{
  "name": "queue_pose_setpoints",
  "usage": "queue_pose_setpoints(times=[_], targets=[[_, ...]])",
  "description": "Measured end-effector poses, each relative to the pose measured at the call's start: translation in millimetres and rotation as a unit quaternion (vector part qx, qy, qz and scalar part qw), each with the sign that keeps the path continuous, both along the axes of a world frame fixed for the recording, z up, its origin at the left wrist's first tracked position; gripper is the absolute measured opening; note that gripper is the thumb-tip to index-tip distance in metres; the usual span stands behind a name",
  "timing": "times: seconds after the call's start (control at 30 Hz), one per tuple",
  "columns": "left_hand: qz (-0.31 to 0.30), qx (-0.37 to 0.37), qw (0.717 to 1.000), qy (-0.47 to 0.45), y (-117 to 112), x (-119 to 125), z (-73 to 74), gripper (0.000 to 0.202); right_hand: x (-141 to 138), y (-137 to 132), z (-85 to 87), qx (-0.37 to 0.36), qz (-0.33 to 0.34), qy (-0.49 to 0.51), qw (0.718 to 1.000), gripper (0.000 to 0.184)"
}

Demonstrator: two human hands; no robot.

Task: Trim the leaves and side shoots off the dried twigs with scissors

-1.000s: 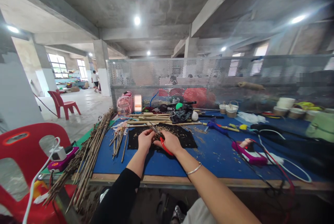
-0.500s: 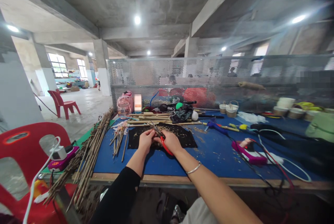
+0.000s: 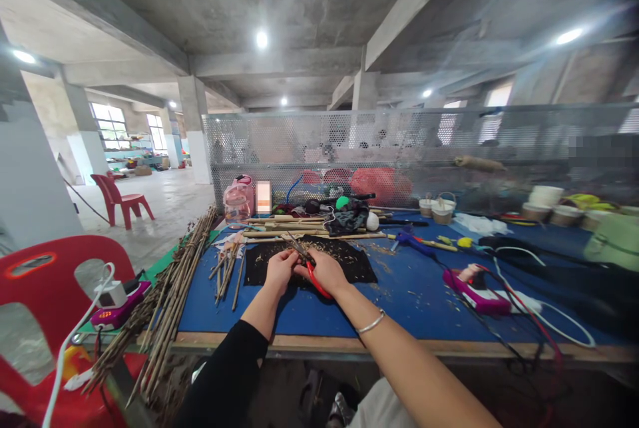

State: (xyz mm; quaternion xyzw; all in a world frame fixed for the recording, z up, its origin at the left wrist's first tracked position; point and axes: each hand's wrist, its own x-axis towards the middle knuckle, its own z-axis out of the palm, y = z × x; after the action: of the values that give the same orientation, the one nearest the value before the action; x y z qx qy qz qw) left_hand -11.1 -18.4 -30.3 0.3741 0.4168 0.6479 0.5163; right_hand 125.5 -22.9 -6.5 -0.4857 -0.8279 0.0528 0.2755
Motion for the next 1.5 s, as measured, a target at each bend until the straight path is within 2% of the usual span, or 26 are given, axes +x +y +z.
queue_pose_setpoints(times=[0.33,0.63,0.8,1.07,1.2,1.37,1.5], targets=[[0.032,-0.017,0.999,-0.003,-0.6,-1.6,2.4,0.036,-0.2,2.9,-3.2,-0.020,-0.042,-0.034,0.998,0.053],[0.006,-0.001,1.000,-0.017,0.6,-0.8,0.5,0.030,-0.7,0.2,1.4,-0.024,-0.051,-0.047,0.997,0.057],[0.029,-0.023,0.999,-0.018,1.0,-0.7,1.1,0.036,-1.3,-2.0,3.6,-0.030,-0.056,-0.061,0.996,0.056],[0.028,-0.003,0.999,-0.045,1.9,-1.0,1.3,0.037,-0.2,-0.8,-0.7,0.011,-0.029,-0.023,0.999,0.053],[0.013,0.014,1.000,-0.017,3.3,-0.6,-1.4,0.033,-0.8,-0.6,-0.5,0.026,0.004,-0.007,1.000,0.053],[0.021,0.010,1.000,0.004,2.2,-1.4,-1.0,0.037,-0.3,-0.6,1.7,-0.011,-0.021,-0.022,0.999,0.046],[0.024,0.008,1.000,-0.006,1.7,-1.7,0.6,0.039,-0.1,-0.6,1.3,-0.006,-0.027,-0.024,0.999,0.048]])
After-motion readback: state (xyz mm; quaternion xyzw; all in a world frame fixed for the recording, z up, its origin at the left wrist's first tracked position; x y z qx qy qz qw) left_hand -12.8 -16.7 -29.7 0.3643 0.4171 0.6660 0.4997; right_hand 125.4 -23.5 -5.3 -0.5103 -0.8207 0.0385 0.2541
